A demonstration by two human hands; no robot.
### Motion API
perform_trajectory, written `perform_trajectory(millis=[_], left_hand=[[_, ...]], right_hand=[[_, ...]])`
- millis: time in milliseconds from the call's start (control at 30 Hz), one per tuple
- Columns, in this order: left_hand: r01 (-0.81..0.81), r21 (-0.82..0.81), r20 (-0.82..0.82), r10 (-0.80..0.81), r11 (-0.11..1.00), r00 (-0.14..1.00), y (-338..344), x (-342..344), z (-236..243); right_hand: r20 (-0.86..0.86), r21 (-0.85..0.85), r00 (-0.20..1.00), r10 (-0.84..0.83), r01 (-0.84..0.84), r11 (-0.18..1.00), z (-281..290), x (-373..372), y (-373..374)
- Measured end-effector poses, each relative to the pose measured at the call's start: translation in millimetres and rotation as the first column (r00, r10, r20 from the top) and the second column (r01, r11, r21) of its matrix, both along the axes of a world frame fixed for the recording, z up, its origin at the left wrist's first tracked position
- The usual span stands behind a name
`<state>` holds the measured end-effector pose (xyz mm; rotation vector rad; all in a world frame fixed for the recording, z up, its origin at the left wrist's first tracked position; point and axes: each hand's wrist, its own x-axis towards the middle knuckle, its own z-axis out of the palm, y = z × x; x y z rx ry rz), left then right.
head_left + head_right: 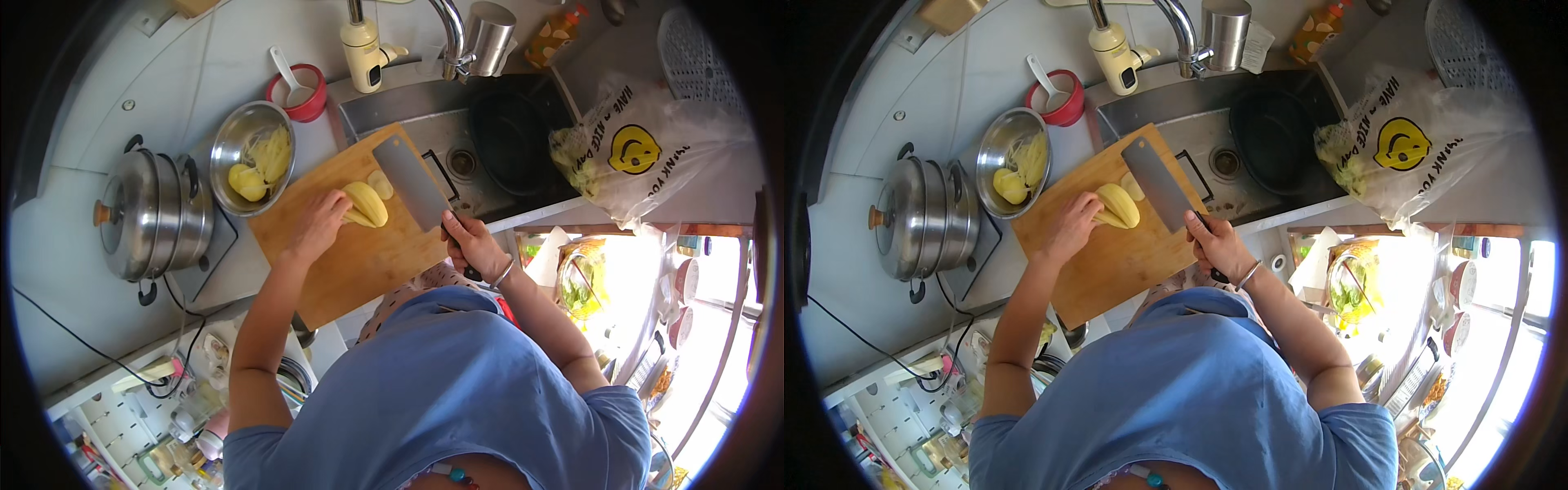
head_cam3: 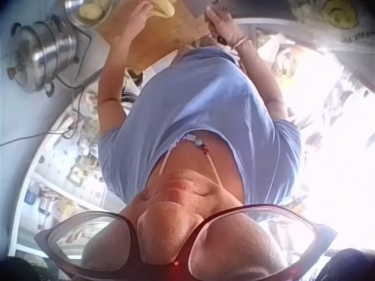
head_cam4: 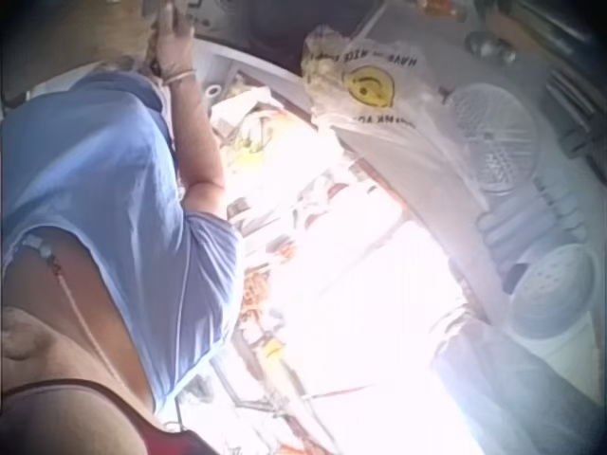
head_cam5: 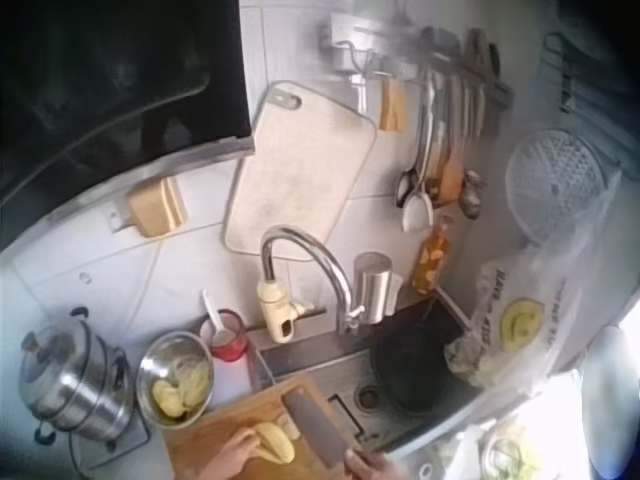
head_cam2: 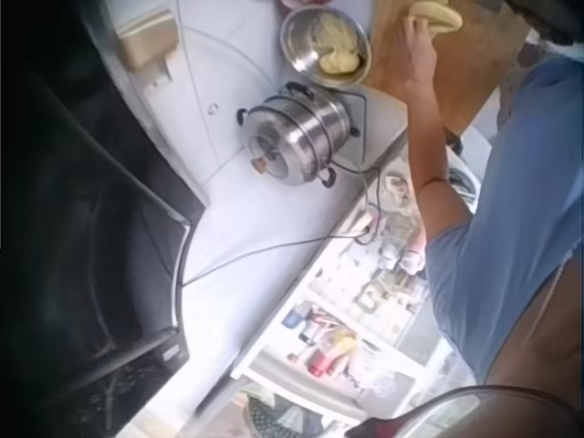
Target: The person slices peeled potatoes into thin strips on a wooden cutting board using a knife. The sliced pieces are transferred into a metal bowl. The person continues slicing additional potato pieces throughout the clip.
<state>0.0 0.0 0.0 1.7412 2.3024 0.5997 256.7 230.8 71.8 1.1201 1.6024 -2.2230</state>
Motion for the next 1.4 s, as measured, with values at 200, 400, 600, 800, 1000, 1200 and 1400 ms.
perform_trajectory(millis=[200,400,600,800,1000,1200,1400], left_hand=[[0.013,-0.154,-0.019,-0.016,0.988,1.000,-6.8,0.4,14.2],[-0.054,-0.548,0.427,0.335,0.835,0.840,-25.3,18.3,74.7],[-0.137,-0.424,0.627,0.399,0.895,0.669,-50.8,21.6,39.3],[-0.334,0.007,0.354,0.310,0.943,0.883,-73.4,49.2,15.9],[-0.359,0.198,0.258,0.305,0.912,0.917,-79.5,82.3,-11.8],[-0.272,0.290,0.066,0.264,0.917,0.962,-70.3,104.5,-16.1],[-0.242,0.339,0.018,0.251,0.909,0.968,-66.8,111.8,-19.8]], right_hand=[[0.047,0.188,0.984,0.169,-0.175,0.966,-4.0,2.9,-2.2],[0.130,0.504,0.916,0.379,-0.390,0.771,11.6,-7.3,-19.6],[0.294,0.613,0.800,0.523,-0.578,0.539,-5.5,-16.6,-39.8],[0.294,0.683,0.790,0.539,-0.568,0.460,-28.6,-16.3,-45.6],[0.286,0.681,0.771,0.570,-0.582,0.445,-32.7,-18.6,-55.7],[0.274,0.731,0.782,0.560,-0.548,0.407,-40.8,-16.3,-58.7],[0.283,0.751,0.756,0.590,-0.557,0.354,-40.3,-18.2,-63.9]])
